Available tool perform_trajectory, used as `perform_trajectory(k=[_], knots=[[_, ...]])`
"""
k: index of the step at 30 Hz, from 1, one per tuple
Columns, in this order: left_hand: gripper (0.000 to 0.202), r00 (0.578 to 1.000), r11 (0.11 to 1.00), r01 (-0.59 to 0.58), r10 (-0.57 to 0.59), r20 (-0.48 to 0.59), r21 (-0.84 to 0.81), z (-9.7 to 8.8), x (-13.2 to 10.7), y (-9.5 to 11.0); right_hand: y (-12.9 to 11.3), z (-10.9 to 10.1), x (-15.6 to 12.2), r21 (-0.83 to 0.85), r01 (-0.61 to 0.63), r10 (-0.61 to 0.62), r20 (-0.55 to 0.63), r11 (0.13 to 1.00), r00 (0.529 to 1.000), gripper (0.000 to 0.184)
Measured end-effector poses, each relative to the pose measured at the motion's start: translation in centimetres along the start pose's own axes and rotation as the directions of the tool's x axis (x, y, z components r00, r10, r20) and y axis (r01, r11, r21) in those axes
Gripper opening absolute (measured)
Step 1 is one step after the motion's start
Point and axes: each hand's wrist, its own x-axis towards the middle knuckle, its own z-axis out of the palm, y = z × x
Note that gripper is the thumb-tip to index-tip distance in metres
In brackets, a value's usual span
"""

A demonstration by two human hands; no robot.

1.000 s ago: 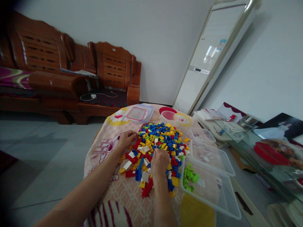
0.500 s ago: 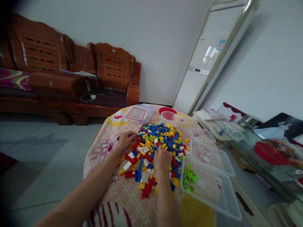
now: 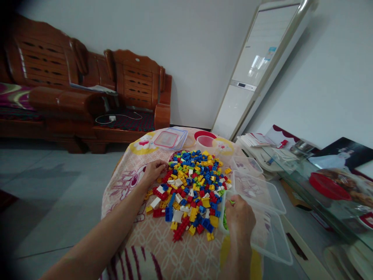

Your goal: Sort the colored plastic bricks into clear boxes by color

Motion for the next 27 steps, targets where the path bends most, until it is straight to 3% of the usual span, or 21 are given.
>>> perform_trajectory(k=[3, 8, 12, 16, 21, 27], knots=[[0.021, 1.000, 1.000, -0.005, 0.005, -0.008, 0.010, 0.0, 0.0, 0.1, -0.5, 0.4, 0.0, 0.054, 0.047, -0.045, -0.042, 0.997, 0.998, 0.027], [0.020, 1.000, 1.000, -0.009, 0.009, -0.010, 0.026, -0.1, 0.0, 0.2, -5.0, 2.7, -0.5, 0.221, 0.253, -0.257, -0.012, 0.942, 0.966, 0.031], [0.019, 1.000, 0.998, -0.016, 0.017, -0.011, 0.067, -0.2, 0.0, -0.1, -8.4, 4.8, 0.1, 0.174, 0.343, -0.353, 0.031, 0.923, 0.935, 0.027], [0.020, 0.999, 0.996, -0.032, 0.033, -0.013, 0.089, -0.2, 0.3, -0.7, -10.5, 6.6, 1.2, 0.073, 0.337, -0.343, 0.090, 0.939, 0.935, 0.028], [0.021, 0.999, 0.997, -0.029, 0.030, -0.010, 0.068, -0.1, 0.3, -0.9, -11.5, 7.4, 1.5, 0.019, 0.343, -0.343, 0.133, 0.939, 0.930, 0.023], [0.022, 1.000, 0.998, -0.006, 0.007, -0.010, 0.062, 0.0, 0.0, -0.1, -10.4, 5.7, 0.3, 0.096, 0.354, -0.365, 0.150, 0.930, 0.919, 0.023]])
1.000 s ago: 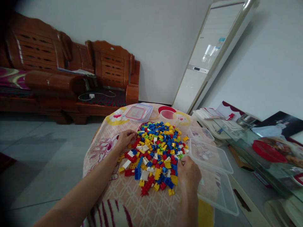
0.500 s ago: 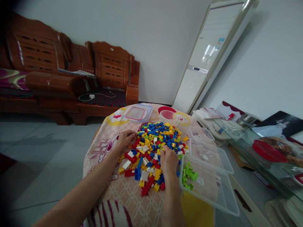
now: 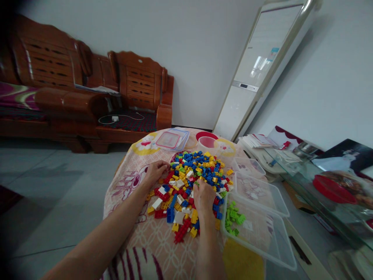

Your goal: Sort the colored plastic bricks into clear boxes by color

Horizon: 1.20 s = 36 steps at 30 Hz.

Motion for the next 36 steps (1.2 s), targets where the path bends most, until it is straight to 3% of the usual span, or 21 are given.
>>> perform_trajectory(k=[8, 15, 20, 23, 28, 36], knots=[[0.021, 1.000, 1.000, -0.002, 0.002, 0.001, -0.024, 0.0, 0.0, 0.1, 3.9, -3.6, -3.3, 0.065, -0.166, 0.170, -0.067, 0.984, 0.983, 0.029], [0.020, 1.000, 0.999, -0.011, 0.010, -0.003, -0.052, 0.1, 0.0, 0.1, 8.8, -5.4, -4.6, -0.064, -0.389, 0.384, -0.081, 0.919, 0.920, 0.031], [0.021, 1.000, 1.000, -0.018, 0.018, -0.003, -0.018, 0.1, 0.1, -0.1, 8.8, -6.0, -4.9, -0.104, -0.475, 0.467, -0.096, 0.874, 0.879, 0.033], [0.022, 1.000, 1.000, -0.018, 0.018, -0.001, -0.011, 0.1, 0.2, -0.3, 7.3, -5.6, -4.7, -0.029, -0.414, 0.406, -0.147, 0.910, 0.902, 0.034], [0.022, 1.000, 1.000, -0.025, 0.025, -0.001, 0.016, 0.0, 0.1, -0.2, 4.0, -3.1, -3.7, 0.084, -0.151, 0.161, -0.130, 0.985, 0.978, 0.027], [0.022, 1.000, 1.000, -0.022, 0.022, 0.005, 0.013, -0.1, 0.0, 0.0, 1.5, 0.5, -0.7, -0.058, 0.058, -0.062, -0.078, 0.997, 0.995, 0.024]])
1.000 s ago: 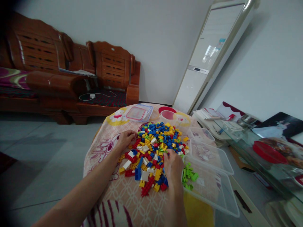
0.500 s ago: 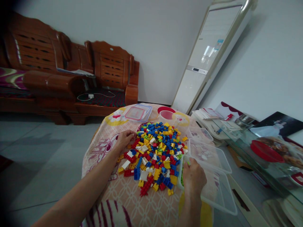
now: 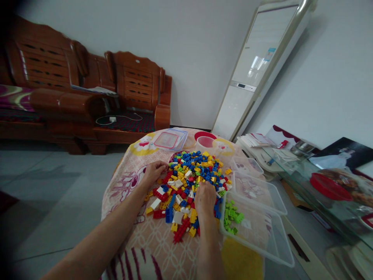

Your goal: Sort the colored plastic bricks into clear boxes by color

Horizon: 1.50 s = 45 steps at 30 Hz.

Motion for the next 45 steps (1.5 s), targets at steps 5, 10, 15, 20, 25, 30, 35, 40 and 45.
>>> perform_trajectory(k=[5, 10, 15, 20, 25, 30, 35, 40, 45], knots=[[0.021, 1.000, 1.000, 0.009, -0.009, -0.002, 0.021, 0.0, 0.1, -0.2, -0.1, 1.5, 1.4, -0.008, 0.072, -0.072, 0.054, 0.997, 0.996, 0.031], [0.023, 1.000, 1.000, 0.008, -0.008, -0.002, 0.001, 0.0, 0.0, 0.0, -0.8, 1.6, 1.7, 0.138, 0.103, -0.112, 0.061, 0.985, 0.992, 0.045], [0.022, 1.000, 1.000, 0.008, -0.008, -0.005, 0.005, -0.1, -0.2, 0.5, -0.7, 1.6, 1.3, 0.496, 0.046, -0.112, 0.104, 0.867, 0.988, 0.045], [0.022, 1.000, 0.999, 0.008, -0.008, 0.000, -0.035, 0.0, 0.1, -0.1, 0.2, 1.5, 1.0, 0.308, -0.036, 0.044, -0.021, 0.951, 0.999, 0.033], [0.021, 1.000, 1.000, 0.006, -0.006, 0.005, 0.000, 0.0, 0.3, -0.4, -0.4, 0.8, 1.4, -0.015, 0.003, -0.002, 0.068, 1.000, 0.998, 0.020], [0.022, 1.000, 1.000, 0.005, -0.005, -0.007, -0.012, 0.0, 0.2, -0.2, -1.5, 0.9, 2.0, -0.165, 0.041, -0.015, 0.156, 0.985, 0.988, 0.021], [0.020, 1.000, 1.000, 0.015, -0.015, -0.010, -0.012, 0.0, 0.1, -0.1, -0.9, 0.0, 1.3, -0.049, -0.047, 0.050, 0.070, 0.998, 0.996, 0.024], [0.019, 1.000, 0.996, 0.029, -0.029, 0.002, -0.083, 0.2, 0.1, -0.2, 1.3, -2.8, -1.0, 0.095, -0.179, 0.182, -0.021, 0.979, 0.983, 0.022], [0.020, 0.999, 0.996, 0.042, -0.042, 0.001, -0.076, 0.2, 0.3, -0.2, 5.3, -5.5, -3.5, 0.092, -0.328, 0.329, 0.004, 0.940, 0.944, 0.023]])
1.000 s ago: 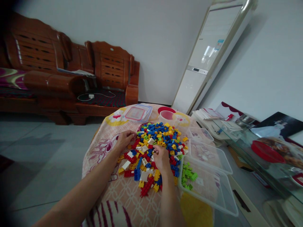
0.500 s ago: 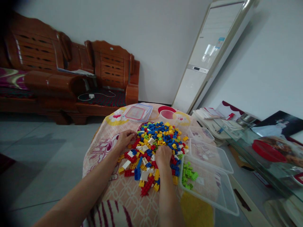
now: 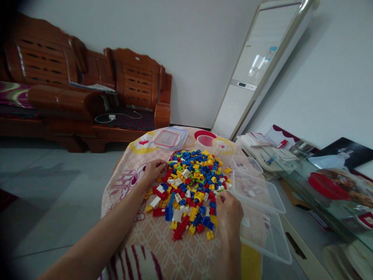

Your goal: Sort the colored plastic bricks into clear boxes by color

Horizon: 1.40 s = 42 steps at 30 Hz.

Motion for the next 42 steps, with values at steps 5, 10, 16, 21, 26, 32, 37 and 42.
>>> perform_trajectory(k=[5, 10, 16, 21, 26, 32, 37, 42], knots=[[0.020, 1.000, 1.000, 0.002, -0.002, 0.014, -0.008, 0.0, -0.1, 0.5, 2.7, -1.4, -0.2, -0.097, -0.136, 0.134, -0.029, 0.986, 0.991, 0.025], [0.019, 1.000, 1.000, -0.010, 0.010, 0.010, -0.002, -0.1, -0.2, 0.7, -0.3, 0.1, 0.0, 0.001, 0.044, -0.044, -0.034, 0.999, 0.998, 0.028], [0.021, 1.000, 1.000, -0.007, 0.007, 0.005, 0.007, -0.1, -0.1, 0.2, -5.4, 3.2, 1.8, -0.111, 0.266, -0.256, 0.102, 0.957, 0.961, 0.023], [0.021, 1.000, 1.000, -0.012, 0.012, -0.004, 0.025, -0.1, -0.2, 0.2, -6.9, 5.1, 3.9, -0.193, 0.331, -0.278, 0.257, 0.924, 0.926, 0.019], [0.020, 1.000, 1.000, -0.012, 0.012, -0.001, 0.002, -0.1, -0.3, 0.4, -7.5, 6.2, 4.5, -0.229, 0.324, -0.250, 0.300, 0.918, 0.921, 0.017], [0.020, 1.000, 1.000, 0.002, -0.002, -0.009, 0.012, 0.0, -0.2, 0.1, -6.8, 4.5, 2.7, -0.219, 0.239, -0.212, 0.140, 0.946, 0.967, 0.021], [0.021, 1.000, 1.000, -0.002, 0.002, -0.002, 0.014, 0.0, 0.1, -0.4, -4.0, 1.3, 0.7, -0.145, 0.118, -0.115, 0.029, 0.982, 0.993, 0.019], [0.022, 1.000, 1.000, -0.013, 0.013, 0.006, 0.027, 0.1, 0.2, -0.7, -0.1, -0.8, -0.1, -0.165, -0.078, 0.080, 0.010, 0.983, 0.997, 0.020]])
